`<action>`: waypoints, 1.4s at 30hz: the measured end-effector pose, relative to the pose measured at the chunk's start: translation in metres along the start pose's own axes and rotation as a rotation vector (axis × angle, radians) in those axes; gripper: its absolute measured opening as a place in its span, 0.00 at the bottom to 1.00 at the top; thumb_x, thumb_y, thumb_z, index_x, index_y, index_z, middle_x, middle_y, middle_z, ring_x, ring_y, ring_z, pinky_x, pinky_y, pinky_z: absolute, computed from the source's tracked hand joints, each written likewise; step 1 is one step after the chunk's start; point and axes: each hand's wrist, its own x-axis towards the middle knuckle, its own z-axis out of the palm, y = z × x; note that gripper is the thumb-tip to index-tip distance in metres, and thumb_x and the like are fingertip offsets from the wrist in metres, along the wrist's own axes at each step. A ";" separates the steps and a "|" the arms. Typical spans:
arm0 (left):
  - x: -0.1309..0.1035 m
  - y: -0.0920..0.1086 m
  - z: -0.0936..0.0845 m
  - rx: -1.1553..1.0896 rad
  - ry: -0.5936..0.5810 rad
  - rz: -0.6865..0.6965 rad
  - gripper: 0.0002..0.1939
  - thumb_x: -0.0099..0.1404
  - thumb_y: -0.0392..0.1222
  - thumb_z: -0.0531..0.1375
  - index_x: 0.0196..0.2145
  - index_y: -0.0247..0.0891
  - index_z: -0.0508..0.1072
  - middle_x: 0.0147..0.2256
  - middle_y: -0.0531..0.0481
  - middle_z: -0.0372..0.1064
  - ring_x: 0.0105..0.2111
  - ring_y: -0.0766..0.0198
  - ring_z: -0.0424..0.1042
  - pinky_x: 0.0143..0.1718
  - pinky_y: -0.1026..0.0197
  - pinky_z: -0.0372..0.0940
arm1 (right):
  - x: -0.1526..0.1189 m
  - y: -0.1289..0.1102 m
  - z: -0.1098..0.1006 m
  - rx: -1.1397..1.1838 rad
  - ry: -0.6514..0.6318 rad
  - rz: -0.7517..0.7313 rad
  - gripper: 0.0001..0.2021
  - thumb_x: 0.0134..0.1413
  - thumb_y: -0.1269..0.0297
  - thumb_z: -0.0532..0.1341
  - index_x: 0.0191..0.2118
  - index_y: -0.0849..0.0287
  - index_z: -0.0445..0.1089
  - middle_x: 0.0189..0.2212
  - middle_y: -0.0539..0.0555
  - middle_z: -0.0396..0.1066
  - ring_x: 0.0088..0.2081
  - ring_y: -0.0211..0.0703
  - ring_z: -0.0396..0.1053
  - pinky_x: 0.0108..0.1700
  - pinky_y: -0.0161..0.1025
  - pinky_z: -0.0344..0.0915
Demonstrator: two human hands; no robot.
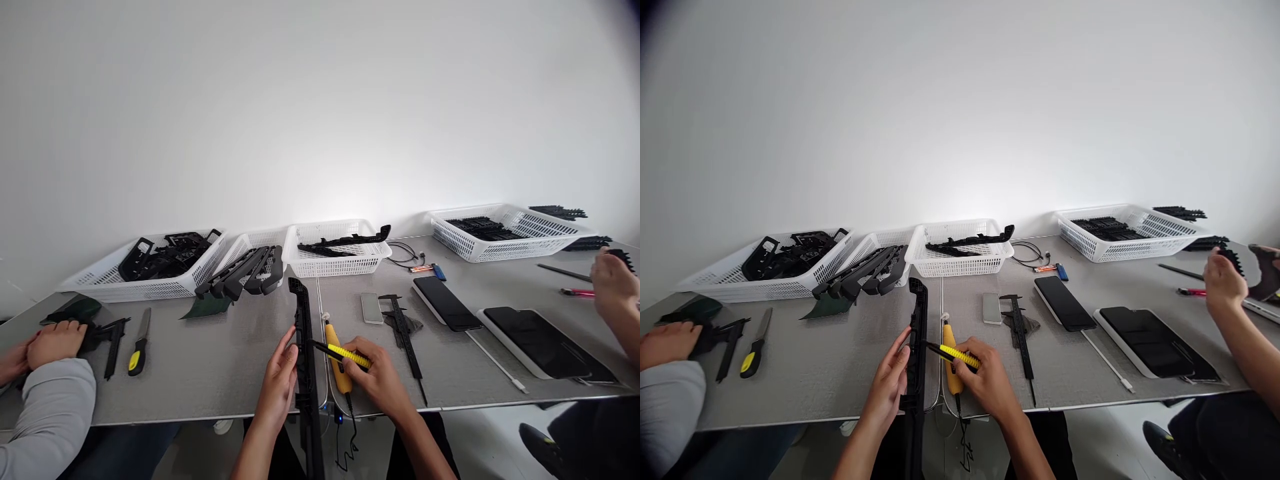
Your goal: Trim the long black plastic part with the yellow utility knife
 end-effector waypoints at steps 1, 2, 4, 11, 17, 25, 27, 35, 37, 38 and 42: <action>0.002 0.000 -0.001 -0.014 0.002 0.017 0.36 0.56 0.63 0.73 0.60 0.50 0.78 0.59 0.44 0.76 0.60 0.49 0.72 0.56 0.58 0.67 | 0.000 0.000 0.000 0.000 -0.010 -0.008 0.11 0.66 0.59 0.60 0.38 0.58 0.78 0.34 0.53 0.75 0.36 0.43 0.69 0.40 0.37 0.62; 0.003 0.000 -0.002 -0.019 -0.008 0.023 0.38 0.55 0.64 0.74 0.59 0.47 0.78 0.55 0.42 0.78 0.55 0.50 0.76 0.52 0.58 0.69 | 0.000 0.000 0.001 0.003 -0.018 -0.012 0.11 0.66 0.60 0.61 0.38 0.58 0.78 0.34 0.52 0.74 0.36 0.43 0.69 0.40 0.37 0.62; 0.006 0.000 -0.004 0.001 -0.058 0.002 0.41 0.54 0.67 0.73 0.60 0.42 0.78 0.42 0.42 0.82 0.41 0.54 0.79 0.42 0.60 0.70 | 0.000 0.001 0.001 0.012 -0.009 0.001 0.11 0.66 0.59 0.60 0.39 0.58 0.78 0.34 0.52 0.74 0.36 0.43 0.70 0.39 0.37 0.61; 0.007 0.003 -0.009 0.101 -0.140 -0.010 0.38 0.60 0.68 0.67 0.58 0.38 0.80 0.29 0.47 0.77 0.31 0.57 0.74 0.34 0.59 0.67 | 0.001 -0.002 -0.001 0.009 0.009 0.008 0.13 0.67 0.56 0.59 0.39 0.58 0.78 0.34 0.53 0.74 0.36 0.43 0.69 0.38 0.37 0.61; 0.004 0.008 -0.008 0.117 -0.173 -0.010 0.34 0.63 0.66 0.66 0.58 0.42 0.80 0.31 0.44 0.79 0.34 0.51 0.75 0.39 0.54 0.68 | -0.001 0.000 -0.001 0.039 -0.004 0.003 0.12 0.66 0.58 0.60 0.38 0.58 0.77 0.33 0.53 0.74 0.35 0.43 0.69 0.37 0.37 0.62; 0.007 -0.002 -0.010 0.053 -0.136 -0.040 0.35 0.63 0.63 0.67 0.61 0.40 0.78 0.33 0.47 0.78 0.34 0.57 0.75 0.40 0.58 0.67 | -0.001 -0.001 -0.001 0.040 -0.004 0.003 0.11 0.65 0.60 0.60 0.38 0.58 0.78 0.33 0.53 0.74 0.35 0.43 0.70 0.38 0.37 0.61; 0.007 -0.004 -0.011 0.053 -0.142 -0.043 0.34 0.64 0.62 0.67 0.62 0.40 0.77 0.34 0.45 0.79 0.36 0.55 0.76 0.42 0.56 0.68 | 0.000 -0.001 0.000 0.033 -0.002 0.017 0.12 0.66 0.59 0.60 0.38 0.58 0.78 0.33 0.53 0.75 0.35 0.44 0.70 0.38 0.37 0.62; 0.001 0.009 -0.008 0.120 -0.156 -0.056 0.34 0.65 0.62 0.64 0.63 0.41 0.76 0.34 0.44 0.79 0.38 0.50 0.77 0.46 0.54 0.68 | 0.000 0.000 0.000 0.031 0.009 0.016 0.11 0.66 0.59 0.60 0.38 0.58 0.78 0.33 0.53 0.75 0.36 0.43 0.70 0.39 0.37 0.63; 0.002 0.010 -0.007 0.130 -0.172 -0.066 0.35 0.66 0.62 0.64 0.64 0.40 0.75 0.32 0.46 0.78 0.36 0.52 0.76 0.43 0.55 0.67 | 0.000 0.001 0.000 0.025 0.013 0.017 0.11 0.65 0.60 0.60 0.38 0.58 0.78 0.33 0.53 0.75 0.36 0.43 0.71 0.39 0.36 0.62; 0.003 0.010 -0.008 0.127 -0.179 -0.070 0.36 0.65 0.63 0.64 0.65 0.40 0.74 0.32 0.47 0.78 0.35 0.53 0.75 0.42 0.56 0.67 | -0.001 0.002 0.000 0.019 0.018 0.020 0.11 0.65 0.60 0.60 0.38 0.58 0.78 0.33 0.52 0.76 0.36 0.43 0.71 0.38 0.36 0.62; 0.006 0.006 -0.010 0.118 -0.210 -0.061 0.37 0.66 0.63 0.63 0.65 0.40 0.73 0.33 0.47 0.78 0.35 0.54 0.75 0.42 0.56 0.68 | -0.001 0.002 0.000 0.012 0.021 0.021 0.11 0.65 0.60 0.59 0.38 0.58 0.78 0.33 0.53 0.75 0.35 0.43 0.70 0.38 0.37 0.62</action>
